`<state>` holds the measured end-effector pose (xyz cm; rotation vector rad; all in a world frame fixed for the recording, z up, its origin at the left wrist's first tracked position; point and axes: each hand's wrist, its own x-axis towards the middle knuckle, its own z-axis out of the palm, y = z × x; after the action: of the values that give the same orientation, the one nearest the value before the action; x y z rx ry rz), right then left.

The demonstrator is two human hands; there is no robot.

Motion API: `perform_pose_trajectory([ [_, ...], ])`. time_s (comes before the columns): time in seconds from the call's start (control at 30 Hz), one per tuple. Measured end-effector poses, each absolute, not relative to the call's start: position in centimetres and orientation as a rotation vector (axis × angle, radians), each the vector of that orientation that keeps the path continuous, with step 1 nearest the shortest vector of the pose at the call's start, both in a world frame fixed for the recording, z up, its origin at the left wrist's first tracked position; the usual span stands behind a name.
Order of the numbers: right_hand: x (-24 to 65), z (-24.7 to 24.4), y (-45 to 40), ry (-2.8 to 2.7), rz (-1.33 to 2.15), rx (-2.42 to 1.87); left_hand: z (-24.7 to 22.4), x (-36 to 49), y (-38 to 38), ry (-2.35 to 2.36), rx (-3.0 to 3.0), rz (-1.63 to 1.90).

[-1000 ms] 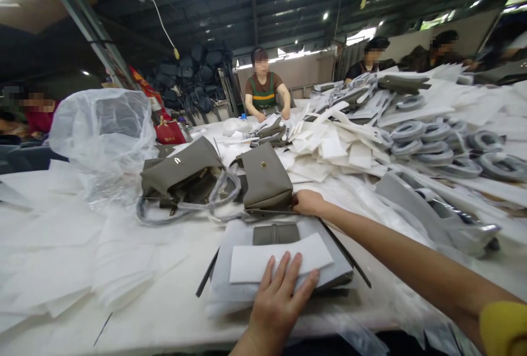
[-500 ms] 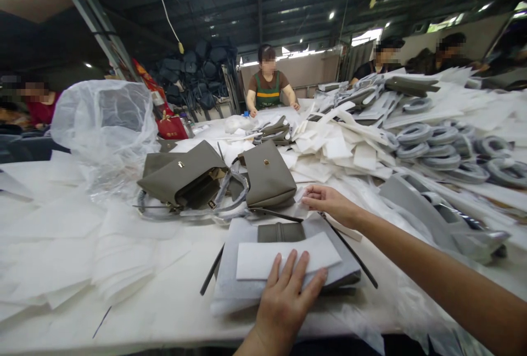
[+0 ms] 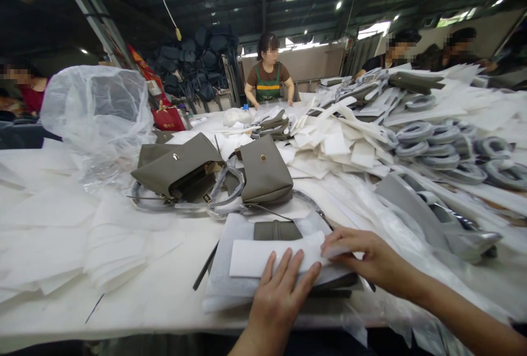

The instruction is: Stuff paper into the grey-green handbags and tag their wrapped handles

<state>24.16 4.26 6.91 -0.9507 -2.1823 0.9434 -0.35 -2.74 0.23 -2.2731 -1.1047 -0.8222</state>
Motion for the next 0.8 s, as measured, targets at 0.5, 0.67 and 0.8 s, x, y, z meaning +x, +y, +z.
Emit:
perform_pose_trajectory([
  [0.5,16.5,9.8,17.5,-1.626,1.236,-1.366,-1.3,2.6,-1.6,-1.223,-2.010,-1.014],
  [0.67,13.2,8.5,22.9,-1.560,1.497,-1.456,-5.0,4.3,0.8,-1.181,-1.874,-1.020],
  [0.8,12.6,8.3,23.5,-1.462,1.423,-1.549,-6.7,5.9,2.8,-1.165,-2.051,-0.822],
])
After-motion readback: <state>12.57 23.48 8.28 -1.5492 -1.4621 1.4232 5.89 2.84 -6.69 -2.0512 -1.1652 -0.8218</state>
